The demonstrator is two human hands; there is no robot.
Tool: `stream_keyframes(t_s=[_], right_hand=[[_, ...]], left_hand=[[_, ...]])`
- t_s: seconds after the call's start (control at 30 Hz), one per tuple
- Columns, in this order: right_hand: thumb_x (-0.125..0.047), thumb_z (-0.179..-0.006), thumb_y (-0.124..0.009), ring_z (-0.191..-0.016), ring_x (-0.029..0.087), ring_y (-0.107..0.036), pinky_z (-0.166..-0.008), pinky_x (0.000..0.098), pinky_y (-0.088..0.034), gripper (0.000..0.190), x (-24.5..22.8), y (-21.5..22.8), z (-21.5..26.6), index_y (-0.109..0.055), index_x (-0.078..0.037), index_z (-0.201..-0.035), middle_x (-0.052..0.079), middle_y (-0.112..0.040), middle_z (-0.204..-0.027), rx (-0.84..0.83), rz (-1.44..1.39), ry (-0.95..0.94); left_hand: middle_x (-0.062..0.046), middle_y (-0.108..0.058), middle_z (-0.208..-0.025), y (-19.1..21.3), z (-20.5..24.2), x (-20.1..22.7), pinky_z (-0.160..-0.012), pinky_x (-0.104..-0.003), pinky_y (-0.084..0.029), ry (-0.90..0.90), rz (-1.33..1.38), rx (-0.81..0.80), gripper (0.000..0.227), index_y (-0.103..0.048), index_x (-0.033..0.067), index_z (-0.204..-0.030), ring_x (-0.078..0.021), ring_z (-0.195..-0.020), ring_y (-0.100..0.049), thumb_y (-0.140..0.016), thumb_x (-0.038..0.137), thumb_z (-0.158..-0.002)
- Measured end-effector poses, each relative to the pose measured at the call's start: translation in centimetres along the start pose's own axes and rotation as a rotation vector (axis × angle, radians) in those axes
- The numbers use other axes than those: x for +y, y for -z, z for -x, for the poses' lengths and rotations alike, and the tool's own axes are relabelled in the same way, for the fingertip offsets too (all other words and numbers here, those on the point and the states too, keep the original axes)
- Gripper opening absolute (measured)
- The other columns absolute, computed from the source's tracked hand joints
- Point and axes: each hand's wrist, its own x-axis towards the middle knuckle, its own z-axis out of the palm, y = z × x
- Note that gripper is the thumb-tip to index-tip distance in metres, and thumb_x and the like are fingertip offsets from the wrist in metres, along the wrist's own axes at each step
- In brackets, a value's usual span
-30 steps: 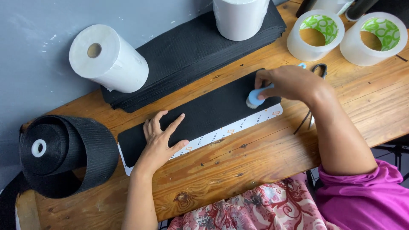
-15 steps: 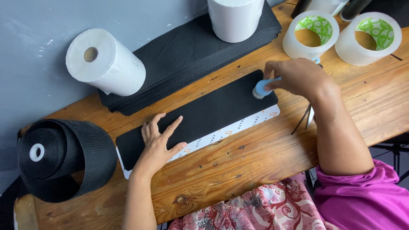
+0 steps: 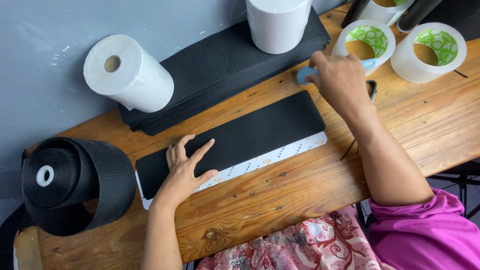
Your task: The person uses a small blue tool to rub a black strap against a white backing paper on a wooden workbench, likely for cleaning or ensuring adhesion.
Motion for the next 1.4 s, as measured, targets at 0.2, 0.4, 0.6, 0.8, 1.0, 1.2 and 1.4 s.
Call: stream_keyframes(t_s=[0.2,0.4,0.6,0.8,1.0,1.2,1.4], right_hand=[[-0.029,-0.088,-0.075,-0.097,0.041,-0.073,-0.094,0.0504,-0.053,0.025,-3.7,6.7,0.9,-0.071,-0.018,-0.110,0.013,-0.079,-0.098,-0.408,-0.548,0.044],[-0.042,-0.091,-0.078,-0.082,0.019,-0.075,-0.086,0.0332,-0.053,0.027,1.3,0.5,1.3,-0.067,-0.026,-0.111,-0.002,-0.074,-0.082,-0.017,0.033,-0.008],[-0.026,-0.085,-0.079,-0.099,0.039,-0.073,-0.095,0.0497,-0.054,0.027,-3.2,6.9,1.4,-0.072,-0.015,-0.108,0.013,-0.079,-0.101,-0.452,-0.526,0.048],[-0.033,-0.091,-0.078,-0.088,0.027,-0.076,-0.091,0.0380,-0.054,0.024,1.0,2.5,0.9,-0.073,-0.022,-0.111,0.006,-0.078,-0.091,-0.210,-0.192,0.004],[-0.028,-0.084,-0.081,-0.105,0.038,-0.074,-0.102,0.0467,-0.051,0.030,-2.5,8.1,1.6,-0.076,-0.019,-0.112,0.013,-0.081,-0.105,-0.717,-0.430,-0.036],[-0.055,-0.088,-0.072,-0.075,0.029,-0.071,-0.090,0.0380,-0.044,0.037,4.1,-0.4,2.0,-0.068,-0.025,-0.110,0.002,-0.076,-0.072,-0.167,0.036,-0.030],[-0.026,-0.085,-0.080,-0.103,0.039,-0.073,-0.099,0.0494,-0.052,0.026,-4.3,7.7,1.2,-0.075,-0.016,-0.108,0.015,-0.079,-0.103,-0.475,-0.567,0.056]], left_hand=[[-0.014,-0.023,-0.150,-0.1,0.0,-0.3,-0.114,-0.069,-0.009,0.008,0.025,-0.010,0.079,-0.041,0.0386,-0.154,-0.0439,-0.136,-0.027,-0.074,0.050,-0.084],[-0.013,-0.022,-0.150,-0.1,-0.1,-0.1,-0.114,-0.068,-0.010,0.018,0.013,-0.010,0.079,-0.040,0.0398,-0.154,-0.0421,-0.137,-0.026,-0.074,0.050,-0.083],[-0.012,-0.021,-0.150,0.1,-0.2,0.1,-0.115,-0.068,-0.009,0.021,0.037,-0.007,0.078,-0.041,0.0406,-0.153,-0.0419,-0.137,-0.026,-0.075,0.049,-0.083],[-0.012,-0.023,-0.148,-0.3,-0.1,-0.2,-0.115,-0.067,-0.009,0.016,0.028,0.009,0.080,-0.042,0.0410,-0.152,-0.0417,-0.135,-0.027,-0.077,0.046,-0.081],[-0.012,-0.024,-0.148,-0.2,-0.3,0.1,-0.114,-0.066,-0.009,0.006,0.059,0.039,0.079,-0.045,0.0392,-0.150,-0.0406,-0.135,-0.027,-0.079,0.044,-0.078],[-0.009,-0.029,-0.143,0.5,0.1,1.0,-0.111,-0.055,-0.025,-0.065,0.048,0.132,0.069,-0.052,0.0341,-0.143,-0.0361,-0.127,-0.036,-0.080,0.040,-0.080],[-0.012,-0.024,-0.148,-0.7,-0.3,0.1,-0.114,-0.066,-0.009,0.021,0.070,0.057,0.081,-0.045,0.0408,-0.149,-0.0410,-0.134,-0.027,-0.080,0.043,-0.075]])
